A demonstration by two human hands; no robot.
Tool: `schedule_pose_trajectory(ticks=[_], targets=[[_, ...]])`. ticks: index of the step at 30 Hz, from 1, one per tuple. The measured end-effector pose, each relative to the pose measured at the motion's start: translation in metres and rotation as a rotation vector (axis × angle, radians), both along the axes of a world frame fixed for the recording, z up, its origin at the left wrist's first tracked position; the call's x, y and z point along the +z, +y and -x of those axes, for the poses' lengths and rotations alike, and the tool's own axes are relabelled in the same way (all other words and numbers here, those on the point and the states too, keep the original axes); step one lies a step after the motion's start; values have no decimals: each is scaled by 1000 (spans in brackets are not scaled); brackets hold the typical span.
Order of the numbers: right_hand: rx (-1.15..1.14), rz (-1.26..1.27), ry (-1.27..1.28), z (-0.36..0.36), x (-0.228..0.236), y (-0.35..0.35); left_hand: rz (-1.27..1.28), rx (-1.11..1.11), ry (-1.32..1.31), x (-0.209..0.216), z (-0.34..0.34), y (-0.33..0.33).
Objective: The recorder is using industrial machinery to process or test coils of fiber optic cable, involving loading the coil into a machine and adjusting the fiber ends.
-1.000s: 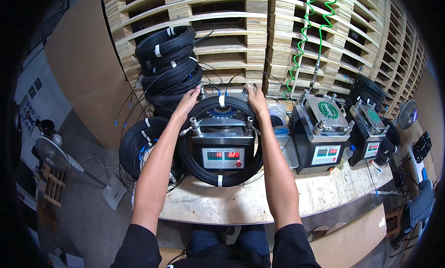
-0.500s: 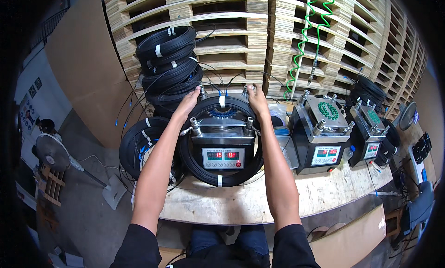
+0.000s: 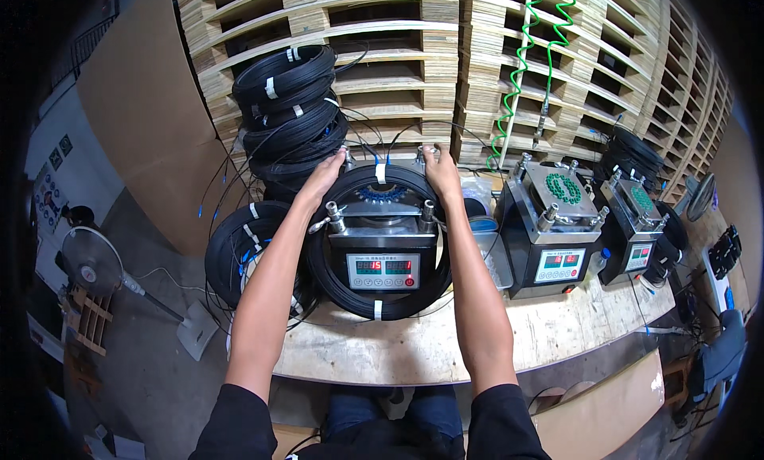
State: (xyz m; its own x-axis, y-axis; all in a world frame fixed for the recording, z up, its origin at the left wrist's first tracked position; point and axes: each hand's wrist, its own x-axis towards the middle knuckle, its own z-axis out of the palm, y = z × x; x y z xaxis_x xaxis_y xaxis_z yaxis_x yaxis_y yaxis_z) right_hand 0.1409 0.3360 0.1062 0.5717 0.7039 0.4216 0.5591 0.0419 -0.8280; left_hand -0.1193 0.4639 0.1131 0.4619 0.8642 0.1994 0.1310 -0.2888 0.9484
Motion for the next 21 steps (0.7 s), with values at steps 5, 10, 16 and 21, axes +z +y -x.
schedule_pose_trajectory(ticks=[5,10,16,21], targets=[[16,-39,-24,-5,-4,2,10,2,11,-4,-2,5],[30,-33,-20,0,3,4,4,55,-4,-13,-2,24],[-61,91,-23,10,13,-14,77,-11,20,3,-1,-2],[-20,131,-21,17,22,-17,19,31,-3,11,2,-15]])
